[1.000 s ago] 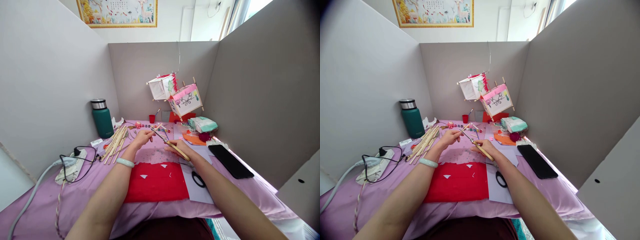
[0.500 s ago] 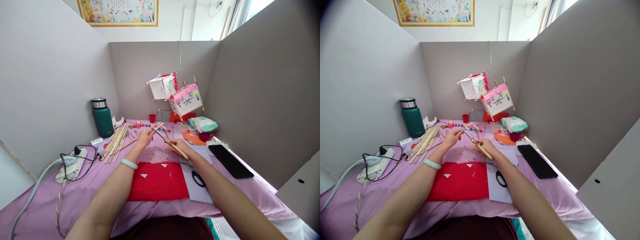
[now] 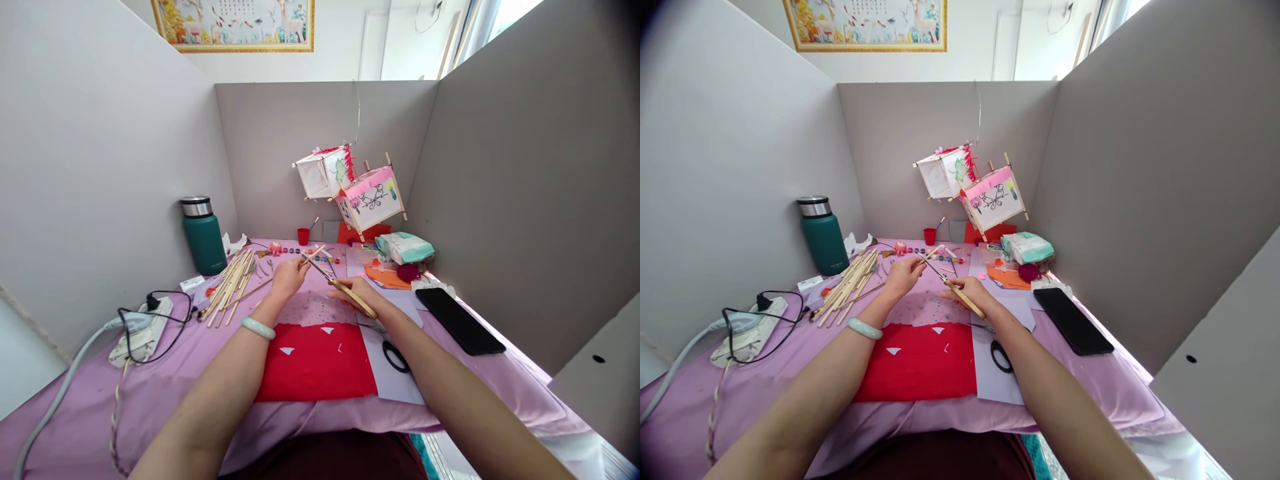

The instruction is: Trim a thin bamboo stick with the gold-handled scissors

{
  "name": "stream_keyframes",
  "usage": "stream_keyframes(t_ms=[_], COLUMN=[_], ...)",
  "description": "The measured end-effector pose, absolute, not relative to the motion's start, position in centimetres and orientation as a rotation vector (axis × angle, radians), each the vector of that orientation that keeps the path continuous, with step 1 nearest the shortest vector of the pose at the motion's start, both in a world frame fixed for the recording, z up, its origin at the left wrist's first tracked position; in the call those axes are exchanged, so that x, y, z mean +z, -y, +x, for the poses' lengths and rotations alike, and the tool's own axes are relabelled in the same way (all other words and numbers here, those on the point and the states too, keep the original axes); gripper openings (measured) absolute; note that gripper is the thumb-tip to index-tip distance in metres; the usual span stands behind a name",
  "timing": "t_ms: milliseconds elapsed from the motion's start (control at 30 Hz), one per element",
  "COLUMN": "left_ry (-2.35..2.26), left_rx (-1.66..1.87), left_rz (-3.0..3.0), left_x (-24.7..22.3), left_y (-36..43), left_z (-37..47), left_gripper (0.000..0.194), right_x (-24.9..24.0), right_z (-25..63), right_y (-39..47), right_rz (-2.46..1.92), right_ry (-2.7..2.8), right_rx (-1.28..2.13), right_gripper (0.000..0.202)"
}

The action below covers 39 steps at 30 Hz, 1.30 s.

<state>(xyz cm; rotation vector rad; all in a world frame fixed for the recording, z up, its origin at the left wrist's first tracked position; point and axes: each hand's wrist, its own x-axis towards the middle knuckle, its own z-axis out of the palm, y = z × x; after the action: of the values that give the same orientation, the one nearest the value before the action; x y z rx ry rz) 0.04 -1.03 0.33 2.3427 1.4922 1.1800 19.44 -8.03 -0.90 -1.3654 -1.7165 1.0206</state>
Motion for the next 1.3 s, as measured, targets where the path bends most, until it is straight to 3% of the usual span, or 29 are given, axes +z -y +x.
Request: stream_keyframes(t_ms=[433,900,1300], left_ry=[-1.241,-1.577,-1.195], left_rx=[1.005,1.127,1.002], left_rz=[2.039,2.371,2.014], left_x=[0.7,0.7,1.1], left_y=[0.1,1.4,0.5], left_z=[-0.9,-0.2,-1.0], left_gripper=[0.036,0.029,0.032], right_x=[-0.9,-1.1,-1.2], right_z=[19.5,19.6,19.8], right_y=[8.3,8.0,8.3], right_rz=[-1.35,-1.352,-1.313], right_ry=[1.748,1.731,1.729], right_rx=[1.014,1.007,1.037], right_gripper=[0.038,0.039,0.036])
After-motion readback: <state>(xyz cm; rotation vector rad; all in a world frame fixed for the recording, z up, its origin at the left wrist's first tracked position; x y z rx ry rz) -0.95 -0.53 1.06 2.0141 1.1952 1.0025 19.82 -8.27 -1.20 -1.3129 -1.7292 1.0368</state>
